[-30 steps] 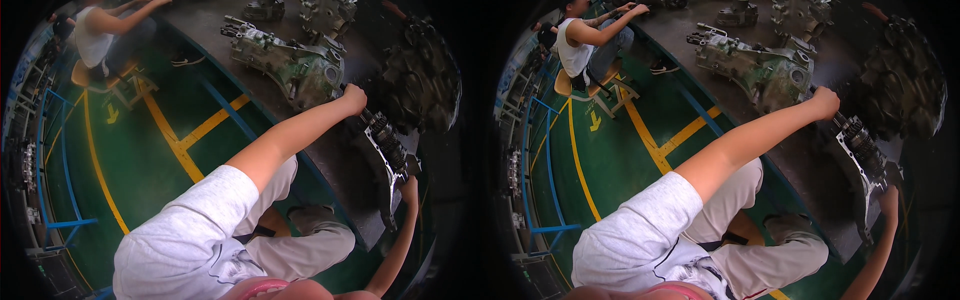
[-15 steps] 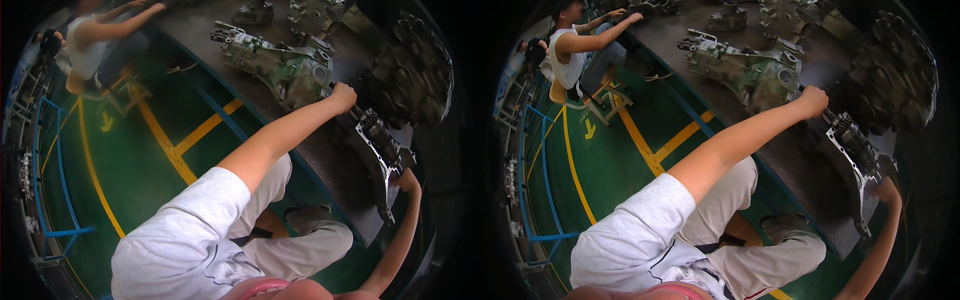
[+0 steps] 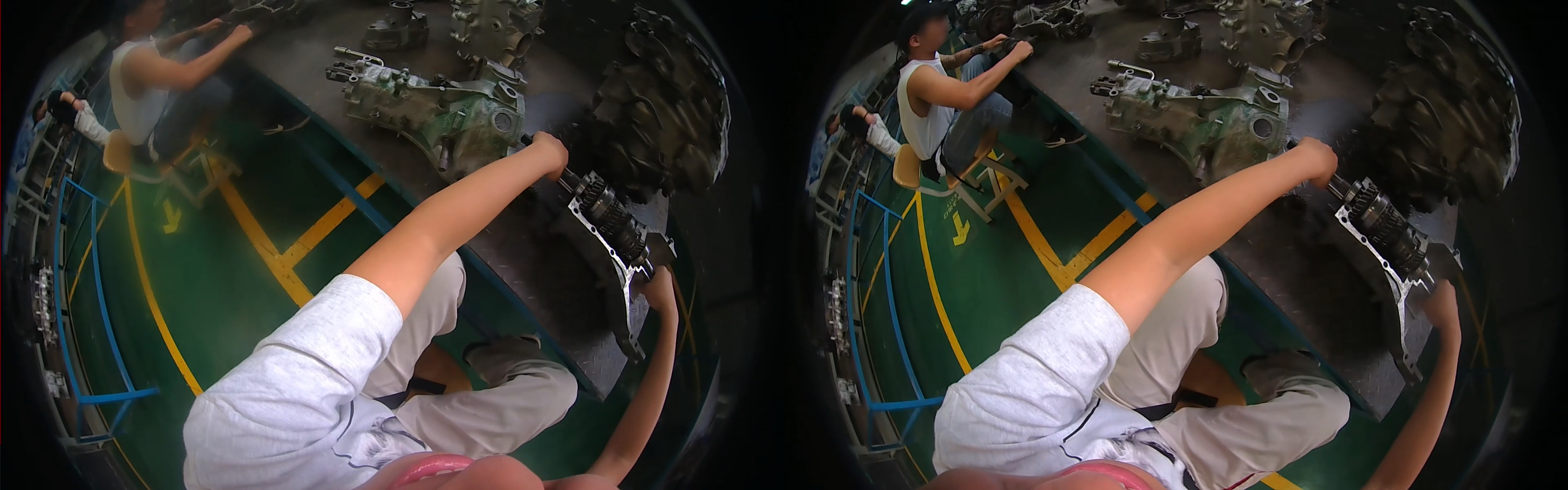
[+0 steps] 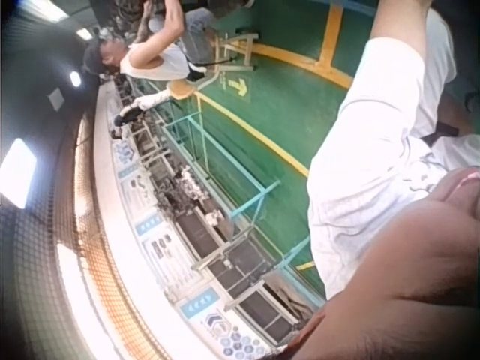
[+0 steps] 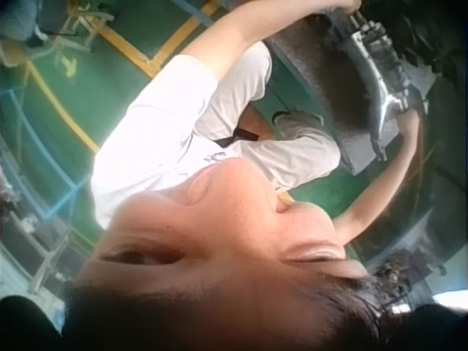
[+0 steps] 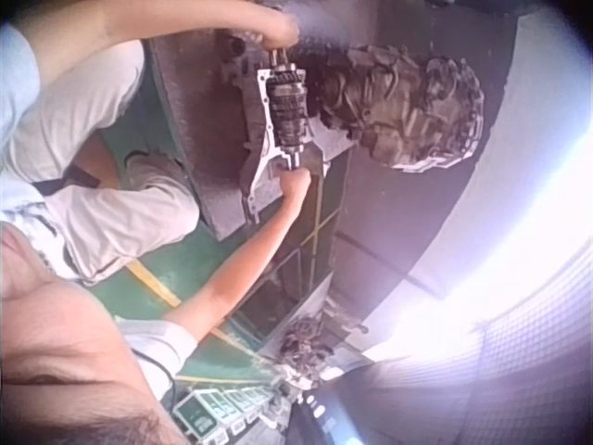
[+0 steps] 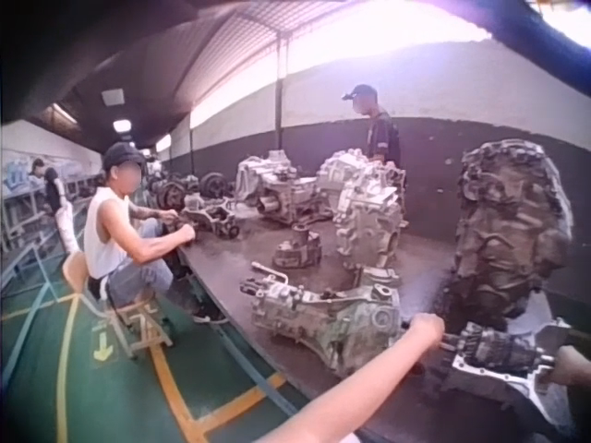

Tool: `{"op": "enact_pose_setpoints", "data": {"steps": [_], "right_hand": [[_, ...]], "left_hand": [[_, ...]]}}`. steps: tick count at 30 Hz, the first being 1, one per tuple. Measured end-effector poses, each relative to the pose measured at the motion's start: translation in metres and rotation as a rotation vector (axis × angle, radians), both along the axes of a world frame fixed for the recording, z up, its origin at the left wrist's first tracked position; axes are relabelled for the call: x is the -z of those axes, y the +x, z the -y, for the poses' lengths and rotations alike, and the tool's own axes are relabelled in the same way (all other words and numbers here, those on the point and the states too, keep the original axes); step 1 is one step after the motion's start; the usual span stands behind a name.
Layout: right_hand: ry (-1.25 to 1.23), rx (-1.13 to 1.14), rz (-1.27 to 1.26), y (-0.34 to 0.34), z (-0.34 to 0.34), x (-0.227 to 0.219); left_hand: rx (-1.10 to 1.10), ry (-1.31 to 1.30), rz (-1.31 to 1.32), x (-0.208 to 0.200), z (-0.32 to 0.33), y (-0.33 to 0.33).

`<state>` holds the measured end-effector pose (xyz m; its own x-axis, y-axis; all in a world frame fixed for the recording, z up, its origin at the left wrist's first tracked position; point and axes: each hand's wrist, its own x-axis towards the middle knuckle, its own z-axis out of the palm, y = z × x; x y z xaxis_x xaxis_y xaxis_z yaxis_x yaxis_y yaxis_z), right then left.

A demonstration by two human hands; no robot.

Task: The person places an internal gear set into a transmission housing, aligns the shafts, and then sets the matching housing half on top, pressing it down by hand.

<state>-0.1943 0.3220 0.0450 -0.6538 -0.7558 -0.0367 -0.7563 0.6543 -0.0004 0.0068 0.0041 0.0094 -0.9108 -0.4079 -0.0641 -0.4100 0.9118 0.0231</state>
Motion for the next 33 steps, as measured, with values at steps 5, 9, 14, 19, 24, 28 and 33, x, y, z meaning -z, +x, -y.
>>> {"op": "enact_pose_setpoints", "data": {"steps": [5,9,14,19,24,28,33], "right_hand": [[-0.189,-0.105,-0.184,0.002,-0.012,0.011],[-0.081,0.044,-0.201,0.011,-0.012,0.007],[-0.076,0.039,-0.151,0.033,-0.002,-0.004],[-0.103,0.041,-0.165,0.042,-0.004,-0.005],[-0.148,0.028,-0.290,0.050,-0.004,-0.001],[-0.202,-0.030,-0.352,0.043,-0.004,0.005],[-0.229,-0.042,-0.380,0.049,-0.007,0.005]], "left_hand": [[0.043,0.039,0.086,-0.006,0.000,-0.005],[0.047,0.060,0.127,-0.007,0.002,-0.009],[0.073,0.126,0.196,-0.002,0.017,-0.017],[0.185,0.194,0.411,-0.001,0.019,-0.026],[0.205,0.166,0.333,0.000,0.018,-0.025],[0.220,0.164,0.388,-0.005,0.021,-0.024],[0.193,0.200,0.366,-0.012,0.016,-0.019]]}}
